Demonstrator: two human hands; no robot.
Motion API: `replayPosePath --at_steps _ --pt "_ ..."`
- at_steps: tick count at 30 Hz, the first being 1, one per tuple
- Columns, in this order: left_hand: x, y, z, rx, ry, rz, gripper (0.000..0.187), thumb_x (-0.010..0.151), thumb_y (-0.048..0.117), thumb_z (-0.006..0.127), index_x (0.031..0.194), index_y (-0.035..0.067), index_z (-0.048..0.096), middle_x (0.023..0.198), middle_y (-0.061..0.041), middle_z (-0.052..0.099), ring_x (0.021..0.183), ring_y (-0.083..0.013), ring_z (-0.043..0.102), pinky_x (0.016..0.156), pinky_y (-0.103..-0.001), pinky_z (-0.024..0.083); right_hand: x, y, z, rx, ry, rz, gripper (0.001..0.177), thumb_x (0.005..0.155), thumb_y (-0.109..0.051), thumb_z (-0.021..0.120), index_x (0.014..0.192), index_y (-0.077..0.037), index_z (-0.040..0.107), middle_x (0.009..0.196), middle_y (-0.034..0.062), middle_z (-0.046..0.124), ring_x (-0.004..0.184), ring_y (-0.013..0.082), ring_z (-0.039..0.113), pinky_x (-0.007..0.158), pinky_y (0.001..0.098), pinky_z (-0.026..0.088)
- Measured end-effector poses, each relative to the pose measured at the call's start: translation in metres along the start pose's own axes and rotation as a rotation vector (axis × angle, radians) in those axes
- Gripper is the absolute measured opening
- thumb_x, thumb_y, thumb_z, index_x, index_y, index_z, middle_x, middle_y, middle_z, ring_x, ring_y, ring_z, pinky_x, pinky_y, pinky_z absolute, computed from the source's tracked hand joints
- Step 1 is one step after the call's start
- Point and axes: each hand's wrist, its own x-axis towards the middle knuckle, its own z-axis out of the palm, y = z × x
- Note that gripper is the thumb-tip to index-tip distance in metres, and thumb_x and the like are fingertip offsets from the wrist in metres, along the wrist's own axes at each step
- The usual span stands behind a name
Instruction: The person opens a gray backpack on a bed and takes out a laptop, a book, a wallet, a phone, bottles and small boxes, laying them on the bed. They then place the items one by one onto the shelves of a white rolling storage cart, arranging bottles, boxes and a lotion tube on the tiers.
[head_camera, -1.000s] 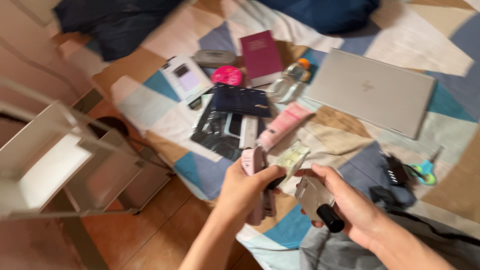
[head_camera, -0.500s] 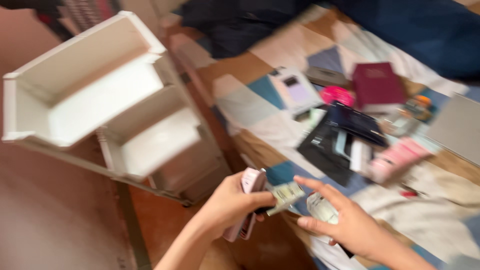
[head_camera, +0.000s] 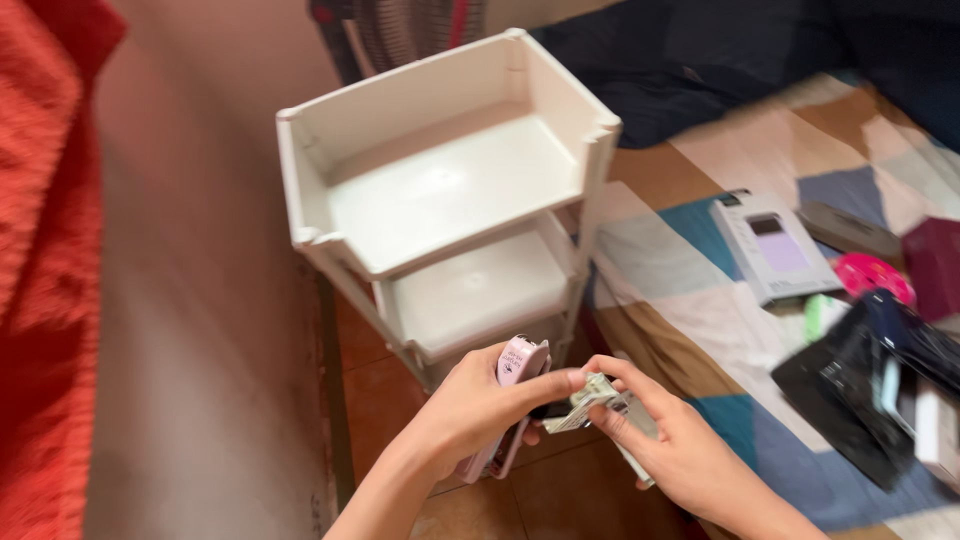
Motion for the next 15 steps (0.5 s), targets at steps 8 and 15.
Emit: replayPosePath --at_steps 8,15 --pt "-0.008 -0.014 -0.025 -0.311 0.217 0.249 0.052 0.07 0.044 0.087 0.098 0.005 0.065 0.081 -0.005 0.07 0.069 -0.01 0.07 0.06 -0.027 0.058 0.012 -0.041 0.023 0.421 -0.115 0.201 0.061 0.089 -0.054 0.062 0.143 -0.027 0.054 0.084 0.01 0.063 0.061 0.0188 0.063 0.05 0.0349 0.052" --pt "-0.011 0.007 -0.02 -0.359 0.382 0.476 0.043 0.07 0.019 0.09 0.102 0.006 0.065 0.082 -0.003 0.074 0.068 -0.0071 0.067 0.055 -0.024 0.052 0.014 -0.101 0.001 0.358 -0.172 0.131 0.058 0.089 -0.053 0.061 0.138 -0.024 0.057 0.081 0.0063 0.065 0.061 0.0167 0.064 0.05 0.0337 0.053"
